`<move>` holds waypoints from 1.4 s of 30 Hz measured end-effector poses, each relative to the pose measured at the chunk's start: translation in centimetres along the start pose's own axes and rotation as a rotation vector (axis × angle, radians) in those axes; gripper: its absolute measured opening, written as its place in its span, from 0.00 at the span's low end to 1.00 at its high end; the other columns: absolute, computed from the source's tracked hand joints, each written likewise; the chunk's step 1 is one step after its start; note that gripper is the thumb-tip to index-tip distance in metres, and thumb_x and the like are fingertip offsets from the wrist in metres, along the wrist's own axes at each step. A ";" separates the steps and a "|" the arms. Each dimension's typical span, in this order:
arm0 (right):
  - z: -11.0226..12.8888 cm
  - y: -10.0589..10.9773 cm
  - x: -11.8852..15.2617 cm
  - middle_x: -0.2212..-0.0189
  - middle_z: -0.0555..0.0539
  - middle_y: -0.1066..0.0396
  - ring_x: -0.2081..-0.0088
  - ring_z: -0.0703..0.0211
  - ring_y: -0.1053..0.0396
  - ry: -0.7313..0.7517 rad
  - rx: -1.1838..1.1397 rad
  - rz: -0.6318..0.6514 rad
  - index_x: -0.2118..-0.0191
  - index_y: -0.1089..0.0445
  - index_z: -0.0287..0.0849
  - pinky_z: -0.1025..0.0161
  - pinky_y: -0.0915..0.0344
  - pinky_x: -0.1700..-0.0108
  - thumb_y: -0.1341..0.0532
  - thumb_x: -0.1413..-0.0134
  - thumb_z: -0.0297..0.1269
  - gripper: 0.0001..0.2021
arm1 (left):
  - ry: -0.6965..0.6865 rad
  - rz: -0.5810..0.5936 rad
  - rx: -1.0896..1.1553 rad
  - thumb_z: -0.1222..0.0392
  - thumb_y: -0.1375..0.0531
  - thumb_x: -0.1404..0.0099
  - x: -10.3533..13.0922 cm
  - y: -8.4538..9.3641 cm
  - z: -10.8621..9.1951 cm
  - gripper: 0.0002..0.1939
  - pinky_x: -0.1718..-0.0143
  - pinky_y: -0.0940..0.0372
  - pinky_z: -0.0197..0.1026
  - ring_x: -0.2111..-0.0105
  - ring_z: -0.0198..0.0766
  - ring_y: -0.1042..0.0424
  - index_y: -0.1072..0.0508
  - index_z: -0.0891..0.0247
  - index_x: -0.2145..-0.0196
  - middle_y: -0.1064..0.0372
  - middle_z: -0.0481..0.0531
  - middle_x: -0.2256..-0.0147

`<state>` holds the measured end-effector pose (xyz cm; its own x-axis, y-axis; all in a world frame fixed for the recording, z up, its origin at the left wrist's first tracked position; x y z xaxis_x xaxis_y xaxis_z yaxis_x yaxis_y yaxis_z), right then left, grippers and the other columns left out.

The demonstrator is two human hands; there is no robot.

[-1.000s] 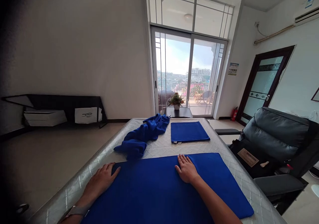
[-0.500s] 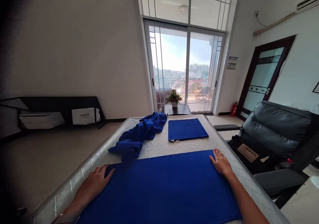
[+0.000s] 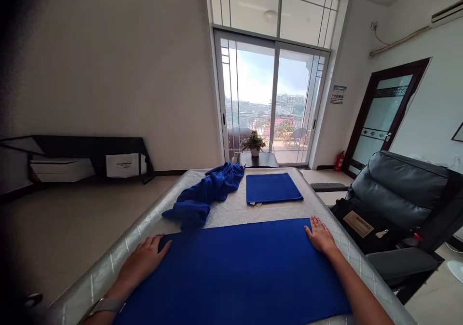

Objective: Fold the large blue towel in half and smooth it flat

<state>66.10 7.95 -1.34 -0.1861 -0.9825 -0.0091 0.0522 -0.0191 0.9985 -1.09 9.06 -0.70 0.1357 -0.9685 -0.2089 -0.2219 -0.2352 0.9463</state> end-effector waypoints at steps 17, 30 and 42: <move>37.0 2.3 11.3 0.27 0.40 0.46 0.26 0.49 0.52 0.745 -0.364 -0.001 0.27 0.44 0.36 0.48 0.54 0.25 0.52 0.28 0.49 0.32 | 0.000 0.020 0.059 0.39 0.57 0.32 0.4 0.4 -0.3 0.42 0.37 0.40 0.59 0.39 0.62 0.33 0.31 0.76 0.38 0.31 0.71 0.37; 40.7 0.2 10.2 0.25 0.39 0.54 0.25 0.48 0.57 0.749 -0.366 0.057 0.25 0.49 0.35 0.47 0.58 0.25 0.55 0.26 0.52 0.34 | 0.001 0.008 0.007 0.40 0.57 0.31 0.4 0.4 -0.5 0.40 0.37 0.39 0.58 0.38 0.62 0.33 0.31 0.76 0.38 0.31 0.72 0.38; 25.7 1.0 6.9 0.23 0.43 0.61 0.23 0.54 0.64 0.580 -0.248 0.150 0.23 0.57 0.36 0.54 0.66 0.24 0.62 0.27 0.58 0.38 | 0.010 0.020 0.034 0.37 0.58 0.32 0.4 0.0 0.0 0.44 0.37 0.38 0.58 0.38 0.61 0.33 0.32 0.75 0.36 0.32 0.70 0.37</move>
Point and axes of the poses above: each hand's wrist, its own x-axis away from the middle knuckle, its own y-axis out of the back of the hand, z = x × y, the point moved 8 cm from there along -x, towards the middle knuckle
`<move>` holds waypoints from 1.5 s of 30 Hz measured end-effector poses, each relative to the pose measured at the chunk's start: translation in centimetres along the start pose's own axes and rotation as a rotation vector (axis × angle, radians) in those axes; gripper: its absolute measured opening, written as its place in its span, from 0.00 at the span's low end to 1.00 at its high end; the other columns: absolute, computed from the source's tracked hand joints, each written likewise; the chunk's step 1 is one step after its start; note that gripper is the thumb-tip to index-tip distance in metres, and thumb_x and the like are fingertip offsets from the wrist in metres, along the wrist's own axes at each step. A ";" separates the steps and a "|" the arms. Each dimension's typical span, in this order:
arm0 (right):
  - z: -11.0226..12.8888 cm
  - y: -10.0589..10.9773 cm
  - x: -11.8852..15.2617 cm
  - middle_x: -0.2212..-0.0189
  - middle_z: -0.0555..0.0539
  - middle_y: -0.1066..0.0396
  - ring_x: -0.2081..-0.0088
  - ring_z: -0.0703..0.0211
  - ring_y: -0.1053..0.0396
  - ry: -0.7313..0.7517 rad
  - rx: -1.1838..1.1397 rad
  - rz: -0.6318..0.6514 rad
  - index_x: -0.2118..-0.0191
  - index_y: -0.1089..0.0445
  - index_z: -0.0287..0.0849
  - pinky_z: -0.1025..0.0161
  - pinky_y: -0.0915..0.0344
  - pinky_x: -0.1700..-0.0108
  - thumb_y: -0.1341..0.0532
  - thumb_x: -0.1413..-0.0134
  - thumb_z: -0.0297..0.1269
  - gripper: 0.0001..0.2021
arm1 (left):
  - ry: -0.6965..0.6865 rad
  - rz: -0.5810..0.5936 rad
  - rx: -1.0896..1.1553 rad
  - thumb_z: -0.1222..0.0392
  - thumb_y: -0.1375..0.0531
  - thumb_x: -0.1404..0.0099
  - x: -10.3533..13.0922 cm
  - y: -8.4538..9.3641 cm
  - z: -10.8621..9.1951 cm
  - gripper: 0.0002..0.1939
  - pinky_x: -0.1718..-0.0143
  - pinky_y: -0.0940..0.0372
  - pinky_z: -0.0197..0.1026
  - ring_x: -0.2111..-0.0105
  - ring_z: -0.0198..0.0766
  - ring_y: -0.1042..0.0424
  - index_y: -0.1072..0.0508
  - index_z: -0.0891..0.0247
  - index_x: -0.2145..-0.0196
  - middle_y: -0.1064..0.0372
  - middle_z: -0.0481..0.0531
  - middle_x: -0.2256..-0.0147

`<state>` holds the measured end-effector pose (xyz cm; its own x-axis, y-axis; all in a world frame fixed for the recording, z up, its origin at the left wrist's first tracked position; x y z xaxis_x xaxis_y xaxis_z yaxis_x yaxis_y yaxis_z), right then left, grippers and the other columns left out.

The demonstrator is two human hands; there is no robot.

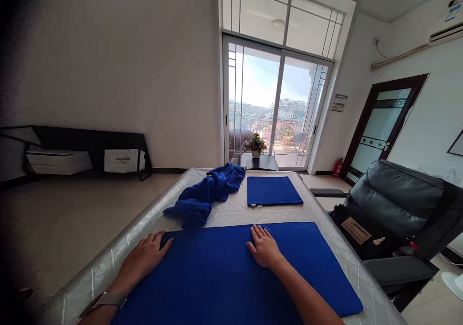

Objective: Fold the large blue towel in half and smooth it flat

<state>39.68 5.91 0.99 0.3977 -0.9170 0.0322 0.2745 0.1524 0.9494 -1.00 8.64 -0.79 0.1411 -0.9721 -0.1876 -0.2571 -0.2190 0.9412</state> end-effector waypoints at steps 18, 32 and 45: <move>-24.2 4.4 7.9 0.25 0.41 0.53 0.24 0.51 0.58 -0.485 0.170 -0.184 0.25 0.48 0.37 0.50 0.60 0.25 0.60 0.29 0.55 0.37 | -0.013 -0.041 -0.050 0.37 0.57 0.35 -1.2 -1.1 0.9 0.42 0.34 0.41 0.60 0.40 0.61 0.30 0.28 0.73 0.41 0.28 0.70 0.41; -24.1 4.8 8.2 0.25 0.40 0.53 0.25 0.51 0.54 -0.583 0.293 -0.201 0.24 0.51 0.36 0.52 0.57 0.26 0.58 0.27 0.50 0.34 | -0.010 0.022 -0.049 0.37 0.58 0.32 -0.6 0.0 0.5 0.42 0.36 0.38 0.56 0.38 0.58 0.31 0.31 0.72 0.36 0.31 0.67 0.37; -6.6 5.6 2.5 0.32 0.33 0.37 0.30 0.43 0.41 -0.427 0.408 -0.290 0.33 0.33 0.33 0.48 0.53 0.28 0.53 0.33 0.30 0.28 | -0.087 -0.059 -0.090 0.54 0.59 0.27 -0.4 -0.4 0.1 0.32 0.38 0.36 0.56 0.40 0.56 0.29 0.33 0.72 0.34 0.29 0.68 0.39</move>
Point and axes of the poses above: each hand's wrist, its own x-axis away from the middle knuckle, its own y-axis out of the back of the hand, z = x × y, the point moved 8 cm from there along -x, towards the middle knuckle
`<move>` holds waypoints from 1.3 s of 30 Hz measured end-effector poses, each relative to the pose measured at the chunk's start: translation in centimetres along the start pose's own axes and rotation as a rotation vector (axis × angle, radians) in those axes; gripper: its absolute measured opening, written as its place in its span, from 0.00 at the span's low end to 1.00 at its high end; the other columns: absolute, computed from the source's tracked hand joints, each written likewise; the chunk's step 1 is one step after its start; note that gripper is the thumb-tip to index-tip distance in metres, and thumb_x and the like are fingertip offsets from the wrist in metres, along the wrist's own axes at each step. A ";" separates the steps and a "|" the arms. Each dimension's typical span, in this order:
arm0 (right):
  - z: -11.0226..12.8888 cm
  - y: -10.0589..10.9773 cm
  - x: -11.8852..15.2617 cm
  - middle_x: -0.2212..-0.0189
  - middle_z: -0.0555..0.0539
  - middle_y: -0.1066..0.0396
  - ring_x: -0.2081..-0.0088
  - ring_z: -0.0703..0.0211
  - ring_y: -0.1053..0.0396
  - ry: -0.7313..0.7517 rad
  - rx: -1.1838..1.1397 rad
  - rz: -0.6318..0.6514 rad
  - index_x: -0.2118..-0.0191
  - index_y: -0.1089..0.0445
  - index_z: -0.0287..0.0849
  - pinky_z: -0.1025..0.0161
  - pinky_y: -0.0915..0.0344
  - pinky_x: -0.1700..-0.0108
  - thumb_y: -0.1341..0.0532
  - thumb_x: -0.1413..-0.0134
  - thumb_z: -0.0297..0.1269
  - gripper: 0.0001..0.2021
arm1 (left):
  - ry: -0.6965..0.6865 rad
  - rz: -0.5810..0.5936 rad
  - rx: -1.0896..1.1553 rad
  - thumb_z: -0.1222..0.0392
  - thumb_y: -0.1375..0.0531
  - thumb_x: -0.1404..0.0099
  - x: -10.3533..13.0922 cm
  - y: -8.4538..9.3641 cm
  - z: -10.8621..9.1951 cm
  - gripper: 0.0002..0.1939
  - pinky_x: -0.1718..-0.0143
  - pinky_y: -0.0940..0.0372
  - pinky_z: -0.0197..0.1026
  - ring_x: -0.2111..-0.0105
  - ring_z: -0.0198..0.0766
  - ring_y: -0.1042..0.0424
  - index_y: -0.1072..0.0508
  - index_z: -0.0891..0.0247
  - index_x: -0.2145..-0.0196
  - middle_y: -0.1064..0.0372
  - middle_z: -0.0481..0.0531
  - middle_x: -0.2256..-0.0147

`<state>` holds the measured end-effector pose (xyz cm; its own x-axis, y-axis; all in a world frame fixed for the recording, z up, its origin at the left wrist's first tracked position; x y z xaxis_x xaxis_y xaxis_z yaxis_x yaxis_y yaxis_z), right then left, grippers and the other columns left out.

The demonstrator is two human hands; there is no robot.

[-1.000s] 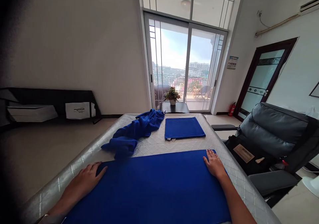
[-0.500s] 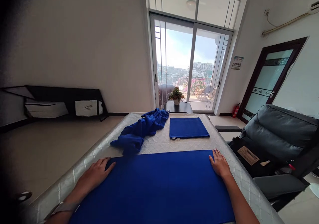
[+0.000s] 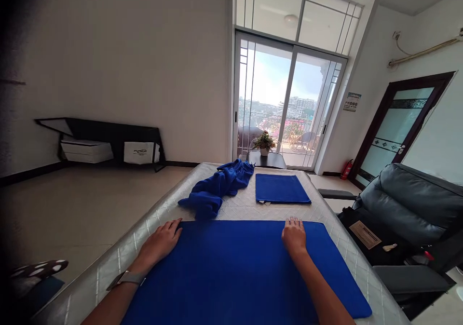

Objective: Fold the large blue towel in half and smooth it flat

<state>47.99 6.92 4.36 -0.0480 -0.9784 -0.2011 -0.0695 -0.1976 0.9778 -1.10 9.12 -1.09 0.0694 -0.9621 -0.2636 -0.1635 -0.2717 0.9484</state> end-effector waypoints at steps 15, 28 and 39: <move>35.9 1.0 4.0 0.29 0.35 0.42 0.27 0.48 0.48 0.646 -0.572 0.084 0.29 0.41 0.33 0.47 0.49 0.27 0.52 0.26 0.46 0.29 | -0.049 -0.026 -0.081 0.58 0.55 0.27 0.3 0.3 -0.2 0.25 0.43 0.34 0.53 0.43 0.53 0.28 0.28 0.66 0.41 0.27 0.67 0.42; 36.1 0.0 3.7 0.27 0.37 0.45 0.26 0.47 0.51 0.620 -0.617 0.085 0.28 0.44 0.31 0.46 0.55 0.26 0.55 0.25 0.42 0.29 | -0.069 -0.036 -0.122 0.55 0.55 0.26 0.3 0.6 -0.4 0.26 0.46 0.33 0.55 0.48 0.57 0.27 0.26 0.70 0.43 0.26 0.69 0.47; 35.1 -0.7 2.7 0.26 0.38 0.48 0.25 0.48 0.54 0.551 -0.584 0.126 0.27 0.47 0.35 0.43 0.53 0.27 0.55 0.25 0.43 0.29 | -0.016 -0.031 -0.112 0.52 0.55 0.27 0.2 0.8 -0.3 0.27 0.44 0.34 0.54 0.48 0.56 0.26 0.26 0.66 0.43 0.25 0.64 0.46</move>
Point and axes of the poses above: each hand's wrist, its own x-axis away from the middle knuckle, its own y-axis out of the back of the hand, z = x × y, the point moved 8 cm from there along -x, towards the middle knuckle
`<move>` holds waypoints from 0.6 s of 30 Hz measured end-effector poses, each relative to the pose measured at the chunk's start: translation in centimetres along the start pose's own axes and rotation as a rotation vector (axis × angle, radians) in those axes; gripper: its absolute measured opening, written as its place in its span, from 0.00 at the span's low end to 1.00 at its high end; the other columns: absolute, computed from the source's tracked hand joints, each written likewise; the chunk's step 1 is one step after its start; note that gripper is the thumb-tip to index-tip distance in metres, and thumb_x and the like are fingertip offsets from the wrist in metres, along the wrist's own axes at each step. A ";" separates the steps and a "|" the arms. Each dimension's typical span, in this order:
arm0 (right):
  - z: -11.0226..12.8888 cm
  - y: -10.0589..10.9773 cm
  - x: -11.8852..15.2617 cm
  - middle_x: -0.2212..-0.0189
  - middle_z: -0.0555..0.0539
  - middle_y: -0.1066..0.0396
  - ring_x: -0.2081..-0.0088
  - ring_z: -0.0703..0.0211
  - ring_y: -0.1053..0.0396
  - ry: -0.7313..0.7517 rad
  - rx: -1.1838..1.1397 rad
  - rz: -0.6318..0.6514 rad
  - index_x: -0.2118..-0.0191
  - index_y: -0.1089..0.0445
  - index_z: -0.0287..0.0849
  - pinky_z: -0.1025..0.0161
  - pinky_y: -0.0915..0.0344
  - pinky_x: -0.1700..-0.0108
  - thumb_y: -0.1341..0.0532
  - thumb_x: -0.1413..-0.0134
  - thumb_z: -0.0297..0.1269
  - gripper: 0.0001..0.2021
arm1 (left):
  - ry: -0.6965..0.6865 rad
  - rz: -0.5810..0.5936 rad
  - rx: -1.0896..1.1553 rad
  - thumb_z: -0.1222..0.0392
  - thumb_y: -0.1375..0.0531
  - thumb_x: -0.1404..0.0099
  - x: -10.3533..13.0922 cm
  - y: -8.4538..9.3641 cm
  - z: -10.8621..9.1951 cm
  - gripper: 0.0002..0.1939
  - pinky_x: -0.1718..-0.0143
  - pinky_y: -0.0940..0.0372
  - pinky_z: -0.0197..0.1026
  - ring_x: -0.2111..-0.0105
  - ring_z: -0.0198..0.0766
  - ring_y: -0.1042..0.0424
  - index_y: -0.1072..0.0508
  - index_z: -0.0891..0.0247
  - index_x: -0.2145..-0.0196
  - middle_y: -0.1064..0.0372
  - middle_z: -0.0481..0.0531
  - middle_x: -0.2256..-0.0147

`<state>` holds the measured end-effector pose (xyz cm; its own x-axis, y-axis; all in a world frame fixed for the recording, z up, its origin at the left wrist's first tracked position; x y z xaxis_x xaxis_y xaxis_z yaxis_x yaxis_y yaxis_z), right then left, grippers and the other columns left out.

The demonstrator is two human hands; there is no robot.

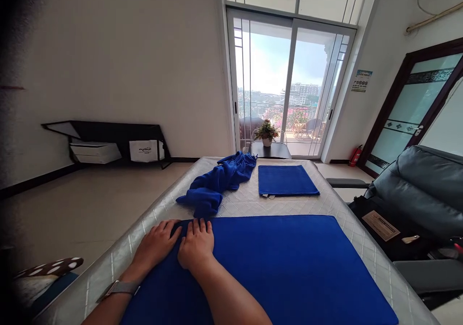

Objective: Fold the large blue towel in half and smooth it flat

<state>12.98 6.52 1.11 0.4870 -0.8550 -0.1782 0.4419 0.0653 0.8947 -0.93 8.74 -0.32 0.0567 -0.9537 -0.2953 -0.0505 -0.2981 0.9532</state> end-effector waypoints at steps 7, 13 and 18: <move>-0.8 0.0 0.0 0.26 0.39 0.49 0.25 0.49 0.56 -0.009 -0.007 -0.002 0.26 0.48 0.36 0.43 0.54 0.26 0.55 0.25 0.44 0.30 | 0.028 -0.005 0.057 0.50 0.55 0.28 0.1 0.6 -0.1 0.28 0.43 0.35 0.55 0.47 0.56 0.27 0.26 0.65 0.43 0.25 0.64 0.46; -1.3 0.5 0.5 0.26 0.38 0.51 0.24 0.51 0.58 -0.001 -0.008 0.024 0.26 0.49 0.31 0.45 0.58 0.25 0.56 0.25 0.45 0.31 | 0.039 0.011 0.047 0.49 0.56 0.28 0.2 0.6 -0.1 0.29 0.45 0.34 0.54 0.47 0.56 0.27 0.27 0.66 0.42 0.25 0.64 0.46; -2.9 1.4 1.2 0.25 0.36 0.53 0.24 0.52 0.59 0.011 0.002 0.042 0.26 0.49 0.29 0.47 0.59 0.25 0.57 0.25 0.45 0.32 | 0.045 0.034 0.046 0.49 0.57 0.27 0.4 1.0 -0.5 0.29 0.44 0.35 0.55 0.46 0.56 0.27 0.27 0.65 0.42 0.26 0.63 0.44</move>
<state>16.38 7.08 0.99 0.5132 -0.8460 -0.1447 0.4196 0.1002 0.9021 -0.50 8.09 0.56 0.0990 -0.9610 -0.2581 -0.0984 -0.2676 0.9585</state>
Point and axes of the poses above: each hand's wrist, its own x-axis away from the middle knuckle, its own y-axis out of the back of the hand, z = x × y, the point moved 8 cm from there along -x, towards the middle knuckle
